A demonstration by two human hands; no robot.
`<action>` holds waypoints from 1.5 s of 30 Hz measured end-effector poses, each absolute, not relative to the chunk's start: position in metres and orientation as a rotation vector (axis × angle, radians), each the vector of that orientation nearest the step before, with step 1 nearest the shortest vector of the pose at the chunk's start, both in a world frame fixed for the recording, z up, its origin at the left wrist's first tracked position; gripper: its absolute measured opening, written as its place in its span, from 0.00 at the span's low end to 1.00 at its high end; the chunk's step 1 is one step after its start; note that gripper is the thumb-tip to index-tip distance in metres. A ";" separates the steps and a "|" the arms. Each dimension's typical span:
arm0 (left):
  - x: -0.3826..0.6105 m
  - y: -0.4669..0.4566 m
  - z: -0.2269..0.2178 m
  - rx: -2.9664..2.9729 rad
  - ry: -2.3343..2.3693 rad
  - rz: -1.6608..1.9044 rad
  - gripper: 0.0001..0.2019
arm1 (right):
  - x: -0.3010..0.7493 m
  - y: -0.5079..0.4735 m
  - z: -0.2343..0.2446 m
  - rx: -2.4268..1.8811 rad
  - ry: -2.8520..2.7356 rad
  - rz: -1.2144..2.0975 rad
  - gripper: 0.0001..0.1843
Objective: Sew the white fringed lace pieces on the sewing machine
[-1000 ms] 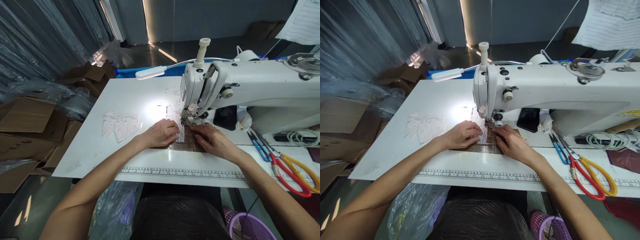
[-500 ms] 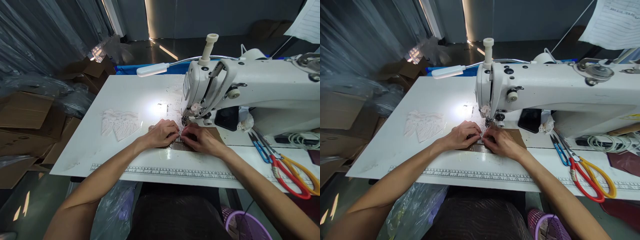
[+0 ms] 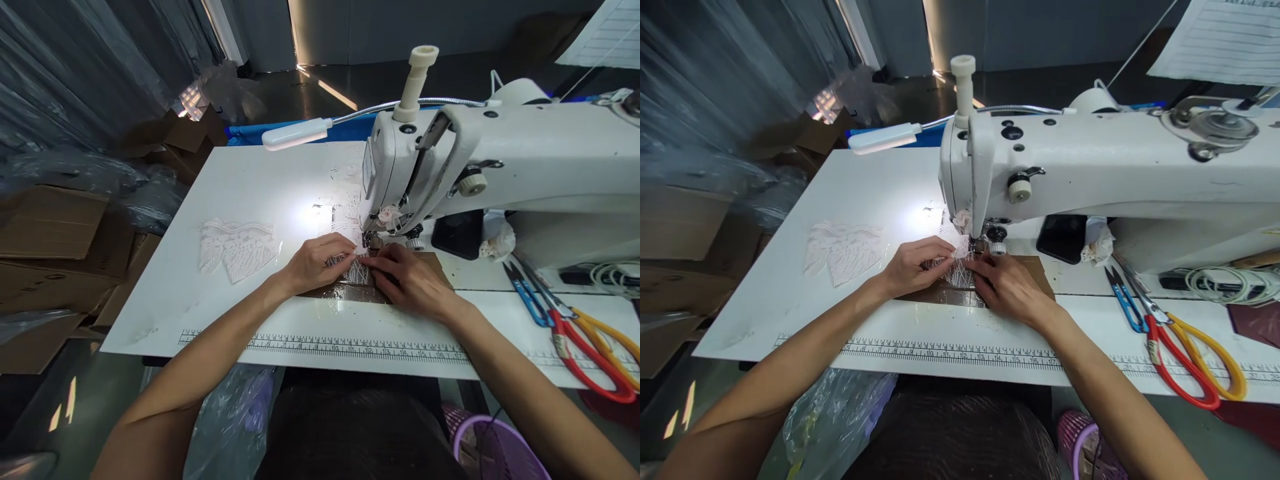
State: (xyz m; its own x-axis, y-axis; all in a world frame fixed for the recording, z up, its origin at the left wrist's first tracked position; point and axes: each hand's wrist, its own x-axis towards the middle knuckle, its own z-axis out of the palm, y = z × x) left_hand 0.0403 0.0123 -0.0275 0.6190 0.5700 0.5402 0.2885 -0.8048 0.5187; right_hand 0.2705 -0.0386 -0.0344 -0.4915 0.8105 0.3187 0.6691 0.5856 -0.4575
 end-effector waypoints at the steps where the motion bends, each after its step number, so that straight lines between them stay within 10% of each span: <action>1: 0.040 0.013 -0.027 2.458 0.677 1.042 0.07 | 0.270 -0.040 -0.035 -1.171 -2.356 0.348 0.19; 21: 0.042 0.014 -0.037 2.760 0.529 0.854 0.07 | 0.281 -0.027 -0.011 -1.236 -2.379 0.683 0.17; 45: 0.043 0.009 -0.032 3.200 0.365 0.720 0.10 | 0.285 -0.026 -0.037 -1.316 -2.446 0.313 0.22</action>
